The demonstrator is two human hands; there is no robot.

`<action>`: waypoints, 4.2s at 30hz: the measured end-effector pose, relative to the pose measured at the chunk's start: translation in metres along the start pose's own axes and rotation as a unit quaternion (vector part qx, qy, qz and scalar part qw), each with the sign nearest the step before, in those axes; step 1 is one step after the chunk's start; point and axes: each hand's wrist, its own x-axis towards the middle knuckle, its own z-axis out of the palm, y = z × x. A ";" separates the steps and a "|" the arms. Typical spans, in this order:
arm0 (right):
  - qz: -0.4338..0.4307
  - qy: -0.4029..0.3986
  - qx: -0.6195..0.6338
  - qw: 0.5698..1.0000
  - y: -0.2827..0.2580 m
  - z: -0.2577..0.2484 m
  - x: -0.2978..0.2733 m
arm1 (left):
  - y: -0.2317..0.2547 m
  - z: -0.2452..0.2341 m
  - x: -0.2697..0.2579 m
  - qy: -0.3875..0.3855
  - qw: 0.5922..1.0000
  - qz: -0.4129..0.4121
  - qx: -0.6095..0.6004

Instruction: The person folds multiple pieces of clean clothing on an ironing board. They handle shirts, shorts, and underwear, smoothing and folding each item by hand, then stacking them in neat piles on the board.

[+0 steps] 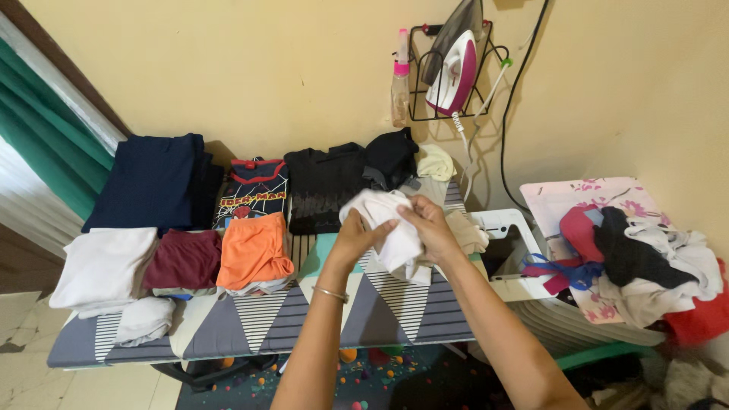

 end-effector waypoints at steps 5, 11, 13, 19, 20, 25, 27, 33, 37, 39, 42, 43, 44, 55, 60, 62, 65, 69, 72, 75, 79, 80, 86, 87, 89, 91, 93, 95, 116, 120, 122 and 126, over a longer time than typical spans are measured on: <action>-0.020 0.103 0.004 0.994 0.015 -0.007 0.011 | 0.023 0.014 -0.041 0.087 0.976 0.185 0.076; 0.006 0.111 0.038 0.993 0.022 -0.007 0.014 | 0.024 0.012 -0.046 0.009 0.991 0.133 0.007; 0.055 0.104 0.120 0.986 0.018 -0.007 0.012 | 0.010 0.008 -0.037 -0.012 0.992 0.048 -0.120; 0.117 0.129 0.096 0.980 0.003 -0.005 -0.001 | -0.040 -0.013 -0.022 -0.046 0.878 -0.056 -0.473; 0.141 0.135 0.106 0.975 0.001 -0.004 -0.003 | -0.045 -0.015 -0.021 -0.030 0.869 -0.063 -0.490; 0.181 0.053 0.072 0.979 -0.002 -0.027 -0.014 | -0.062 -0.041 -0.006 0.112 0.827 -0.091 -0.544; 0.157 0.094 -0.034 0.983 0.001 -0.039 -0.012 | -0.068 -0.057 -0.003 0.156 0.821 -0.099 -0.540; 0.125 0.122 -0.043 0.984 0.000 -0.066 -0.019 | -0.075 -0.073 -0.011 0.129 0.852 -0.058 -0.504; 0.182 0.010 -0.171 0.968 -0.010 -0.061 -0.028 | -0.081 -0.074 -0.020 0.024 0.893 -0.058 -0.446; 0.176 -0.032 -0.431 0.884 -0.008 -0.049 -0.031 | -0.084 -0.070 -0.022 0.004 0.894 -0.048 -0.446; -0.087 -0.151 -0.542 0.822 0.011 -0.020 -0.037 | -0.085 -0.048 -0.024 0.002 0.932 0.023 -0.362; -0.092 -0.156 -0.502 0.846 0.023 -0.008 -0.041 | -0.084 -0.040 -0.025 -0.019 0.932 0.018 -0.360; -0.098 -0.162 -0.460 0.867 0.035 0.002 -0.044 | -0.083 -0.033 -0.029 -0.038 0.933 0.013 -0.358; -0.067 0.130 -0.044 0.988 -0.004 -0.021 -0.019 | -0.056 -0.041 -0.051 0.178 0.914 0.136 0.339; -0.167 0.075 -0.261 0.948 -0.053 -0.065 -0.034 | -0.085 -0.076 -0.038 0.296 0.942 0.013 0.160; -0.128 -0.016 -0.429 0.894 -0.049 -0.083 -0.032 | -0.100 -0.092 -0.030 0.143 0.948 -0.212 -0.191; -0.042 -0.083 -0.601 0.794 -0.018 -0.088 -0.011 | -0.101 -0.081 0.001 0.050 0.868 -0.204 -0.450; -0.198 0.132 -0.391 0.889 -0.029 -0.081 0.028 | -0.039 -0.082 0.054 0.043 0.844 0.022 -0.535; -0.241 0.120 0.043 0.962 -0.068 -0.078 0.032 | 0.021 -0.093 0.060 0.084 0.887 0.172 -0.421; -0.255 0.086 0.138 0.953 -0.079 -0.078 0.018 | 0.043 -0.099 0.040 0.043 0.899 0.272 -0.342; -0.109 0.136 0.165 0.971 -0.034 -0.110 -0.009 | -0.010 -0.108 -0.005 -0.088 0.878 0.161 -0.442; -0.069 0.129 0.099 0.984 -0.016 -0.119 -0.017 | -0.030 -0.107 -0.014 -0.062 0.859 0.086 -0.501; 0.230 -0.225 -0.518 0.793 0.039 -0.148 -0.038 | -0.127 -0.101 -0.020 -0.184 0.959 -0.215 -0.015; 0.191 -0.212 -0.490 0.824 0.043 -0.140 -0.033 | -0.138 -0.098 -0.015 -0.156 0.963 -0.218 0.039; 0.105 -0.185 -0.430 0.877 0.048 -0.123 -0.020 | -0.153 -0.083 0.001 -0.097 0.960 -0.216 0.148; 0.044 -0.054 -0.434 0.898 0.062 -0.100 -0.002 | -0.174 -0.057 0.015 0.015 0.986 -0.046 0.157; -0.015 0.072 -0.516 0.853 0.079 -0.082 0.018 | -0.191 -0.038 0.022 0.109 0.975 0.039 0.188; -0.021 0.168 -0.512 0.842 0.098 -0.074 0.030 | -0.202 -0.017 0.028 0.188 0.951 0.038 0.243; 0.152 0.076 -0.195 0.966 0.036 -0.078 0.069 | -0.118 -0.030 0.026 -0.147 0.681 -0.234 -0.678; 0.051 0.167 -0.211 0.962 -0.004 -0.076 0.062 | -0.074 -0.040 0.011 -0.120 0.756 -0.196 -0.613; -0.056 0.146 -0.051 0.986 -0.022 -0.085 0.058 | -0.058 -0.049 0.005 -0.130 0.745 -0.086 -0.649; -0.087 0.134 -0.040 0.986 -0.028 -0.087 0.050 | -0.039 -0.055 -0.003 -0.075 0.748 -0.007 -0.659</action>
